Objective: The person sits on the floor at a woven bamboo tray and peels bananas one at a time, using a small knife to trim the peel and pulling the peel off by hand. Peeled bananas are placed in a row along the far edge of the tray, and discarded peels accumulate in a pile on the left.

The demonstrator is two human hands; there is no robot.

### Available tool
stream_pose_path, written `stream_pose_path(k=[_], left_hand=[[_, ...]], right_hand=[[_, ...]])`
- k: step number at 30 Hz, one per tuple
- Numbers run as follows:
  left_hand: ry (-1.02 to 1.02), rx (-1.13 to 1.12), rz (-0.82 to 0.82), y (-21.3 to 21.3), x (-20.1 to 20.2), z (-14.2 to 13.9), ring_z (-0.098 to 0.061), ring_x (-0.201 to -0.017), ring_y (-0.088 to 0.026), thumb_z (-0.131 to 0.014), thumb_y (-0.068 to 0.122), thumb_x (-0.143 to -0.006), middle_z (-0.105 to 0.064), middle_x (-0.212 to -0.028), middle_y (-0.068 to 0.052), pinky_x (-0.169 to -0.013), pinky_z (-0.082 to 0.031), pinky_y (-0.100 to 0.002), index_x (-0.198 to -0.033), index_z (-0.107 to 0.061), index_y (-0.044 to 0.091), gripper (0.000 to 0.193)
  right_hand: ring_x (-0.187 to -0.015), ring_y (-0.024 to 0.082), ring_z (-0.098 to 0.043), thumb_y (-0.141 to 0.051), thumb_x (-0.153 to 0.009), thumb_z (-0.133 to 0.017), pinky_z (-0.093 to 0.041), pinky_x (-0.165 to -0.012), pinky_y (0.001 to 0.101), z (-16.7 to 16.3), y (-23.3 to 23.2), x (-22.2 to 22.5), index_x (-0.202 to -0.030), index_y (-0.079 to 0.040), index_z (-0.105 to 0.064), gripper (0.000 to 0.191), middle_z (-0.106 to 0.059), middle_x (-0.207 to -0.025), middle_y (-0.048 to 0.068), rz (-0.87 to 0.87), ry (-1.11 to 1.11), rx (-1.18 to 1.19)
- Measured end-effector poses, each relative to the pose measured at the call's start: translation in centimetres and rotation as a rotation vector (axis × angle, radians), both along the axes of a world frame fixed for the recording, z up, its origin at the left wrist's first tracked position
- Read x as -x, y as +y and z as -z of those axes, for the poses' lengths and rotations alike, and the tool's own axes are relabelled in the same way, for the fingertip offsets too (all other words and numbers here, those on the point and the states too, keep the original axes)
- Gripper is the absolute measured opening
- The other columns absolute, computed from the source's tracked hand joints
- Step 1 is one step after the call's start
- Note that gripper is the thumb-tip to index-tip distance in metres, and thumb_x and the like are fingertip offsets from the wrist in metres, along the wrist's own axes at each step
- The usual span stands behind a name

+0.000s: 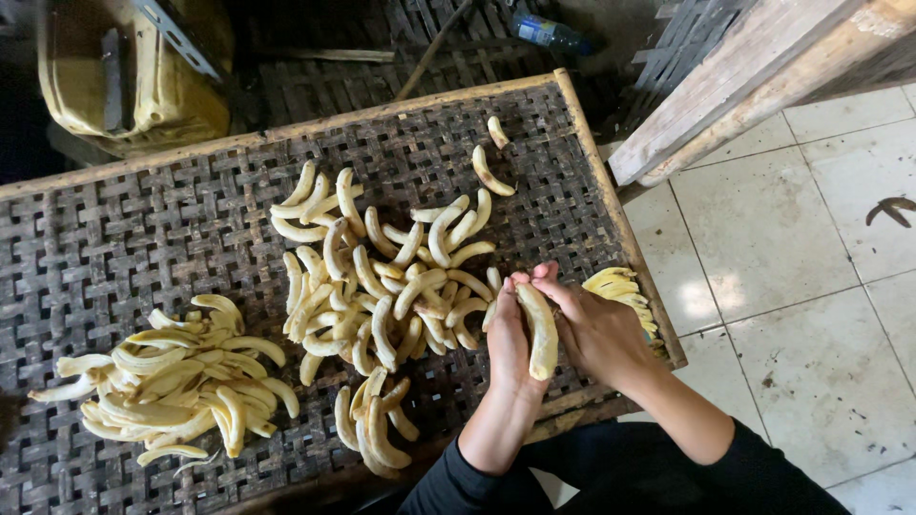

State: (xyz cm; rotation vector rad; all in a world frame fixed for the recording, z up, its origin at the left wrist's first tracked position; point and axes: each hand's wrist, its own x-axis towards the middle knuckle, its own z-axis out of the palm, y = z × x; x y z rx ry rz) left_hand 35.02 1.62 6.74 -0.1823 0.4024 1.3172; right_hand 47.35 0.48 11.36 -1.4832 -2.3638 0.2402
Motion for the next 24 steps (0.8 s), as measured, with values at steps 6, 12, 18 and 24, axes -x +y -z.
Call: stream_pose_path(k=[6, 12, 18, 24], left_hand=[[-0.044, 0.026, 0.071, 0.5, -0.6, 2.1, -0.053, -0.135, -0.023, -0.031, 0.028, -0.113, -0.059, -0.143, -0.011, -0.117, -0.041, -0.037, -0.133, -0.054, 0.005, 0.039], [-0.109, -0.093, 0.198, 1.7, 0.5, 2.1, -0.048, -0.141, -0.023, -0.033, 0.031, -0.111, -0.047, -0.157, -0.008, -0.121, -0.036, -0.041, -0.156, -0.04, 0.011, 0.05], [-0.161, -0.187, 0.254, 3.0, 1.3, 2.9, -0.045, -0.146, -0.025, -0.038, 0.032, -0.112, -0.043, -0.162, -0.009, -0.126, -0.031, -0.042, -0.159, -0.036, 0.006, 0.054], [-0.209, -0.167, 0.288, 4.6, 1.4, 7.1, -0.048, -0.142, -0.032, -0.034, 0.039, -0.111, -0.048, -0.154, -0.019, -0.124, -0.034, -0.048, -0.152, -0.038, -0.002, 0.058]], right_hand=[[-0.043, 0.02, -0.059, -0.023, -0.105, -0.056, -0.043, -0.032, 0.0299, 2.5, 2.3, -0.7, -0.152, -0.015, -0.036, 0.052, -0.071, -0.107, 0.018, 0.156, -0.231, 0.184], [-0.049, 0.019, -0.059, -0.018, -0.101, -0.058, -0.041, -0.037, 0.0302, 2.4, 4.4, -2.7, -0.154, -0.006, -0.038, 0.058, -0.069, -0.121, 0.019, 0.135, -0.289, -0.068], [-0.05, 0.016, -0.063, -0.015, -0.105, -0.053, -0.043, -0.033, 0.0253, 1.7, 6.3, -4.3, -0.15, 0.0, -0.048, 0.048, -0.06, -0.141, 0.024, 0.298, -0.552, -0.013], [-0.054, 0.015, -0.066, -0.028, -0.091, -0.074, -0.05, -0.046, 0.0263, 1.3, 6.0, -5.6, -0.139, -0.022, -0.062, 0.05, -0.071, -0.132, 0.003, 0.136, -0.016, -0.06]])
